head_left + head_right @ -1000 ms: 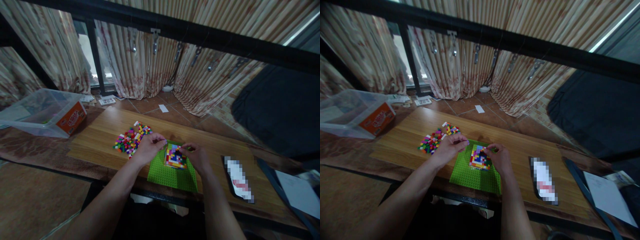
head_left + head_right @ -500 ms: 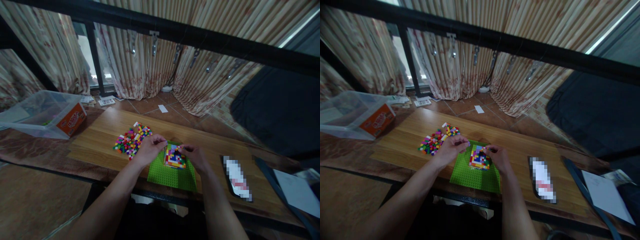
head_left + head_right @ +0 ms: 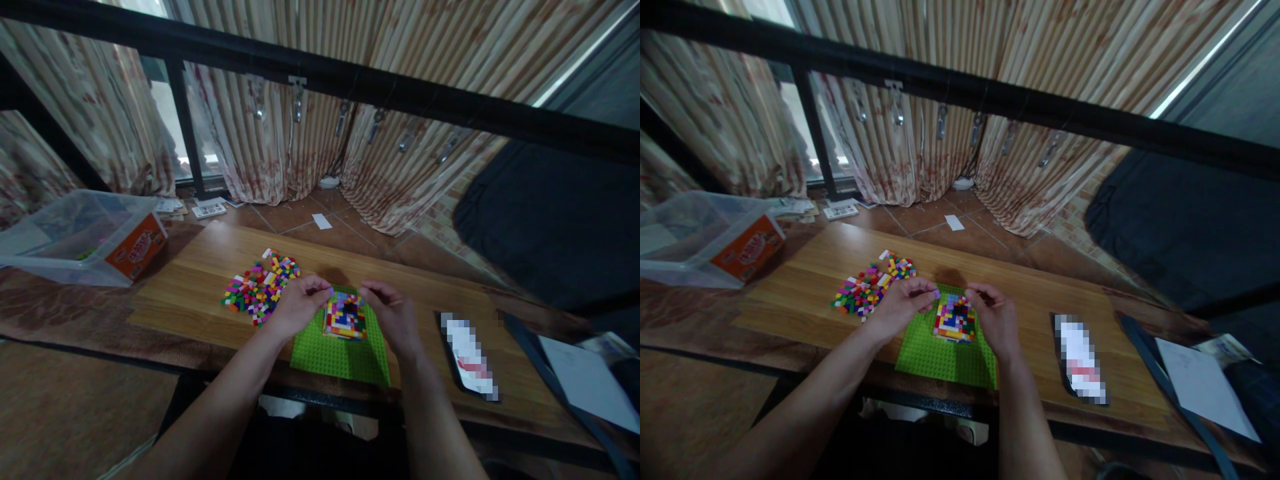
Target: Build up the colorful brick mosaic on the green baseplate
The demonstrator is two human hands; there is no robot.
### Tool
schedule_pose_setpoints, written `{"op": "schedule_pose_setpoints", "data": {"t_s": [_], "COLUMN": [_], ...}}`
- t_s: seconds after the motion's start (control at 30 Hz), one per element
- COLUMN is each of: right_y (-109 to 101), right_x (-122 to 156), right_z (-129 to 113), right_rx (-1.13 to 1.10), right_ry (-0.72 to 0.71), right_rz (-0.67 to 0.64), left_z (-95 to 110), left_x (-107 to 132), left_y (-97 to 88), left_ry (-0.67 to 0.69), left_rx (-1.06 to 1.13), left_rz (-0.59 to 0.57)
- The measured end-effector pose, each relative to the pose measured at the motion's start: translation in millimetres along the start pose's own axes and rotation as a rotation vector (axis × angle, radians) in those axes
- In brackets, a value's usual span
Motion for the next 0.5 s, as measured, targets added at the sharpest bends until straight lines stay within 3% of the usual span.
{"op": "schedule_pose_setpoints", "data": {"t_s": [0.1, 0.23, 0.4, 0.5], "right_y": [14.9, 24.7, 15.7, 2.2], "right_x": [13.7, 21.8, 16.7, 10.3], "right_z": [-10.6, -17.3, -17.2, -16.4], "right_rx": [-0.034, -0.055, -0.081, -0.068], "right_ry": [-0.065, -0.065, -0.011, -0.008], "right_rz": [-0.128, -0.12, -0.082, -0.036], "left_z": [-4.2, -6.0, -5.8, -5.8], "left_x": [0.8, 4.7, 6.9, 3.1], "left_y": [6.2, 14.8, 20.4, 17.0], "left_ry": [0.018, 0.026, -0.003, 0.009], "left_rx": [0.039, 0.105, 0.145, 0.125], "left_rz": [-0.029, -0.041, -0.033, 0.037]}}
Point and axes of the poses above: each hand's wrist, its own x-axis away from the middle knuckle, its own y-axis out of the palm, z = x × y, the point moved 1 cm from there along -x, towards the middle knuckle, and after that the axes turned 10 degrees about z, right-handed, at the moved point
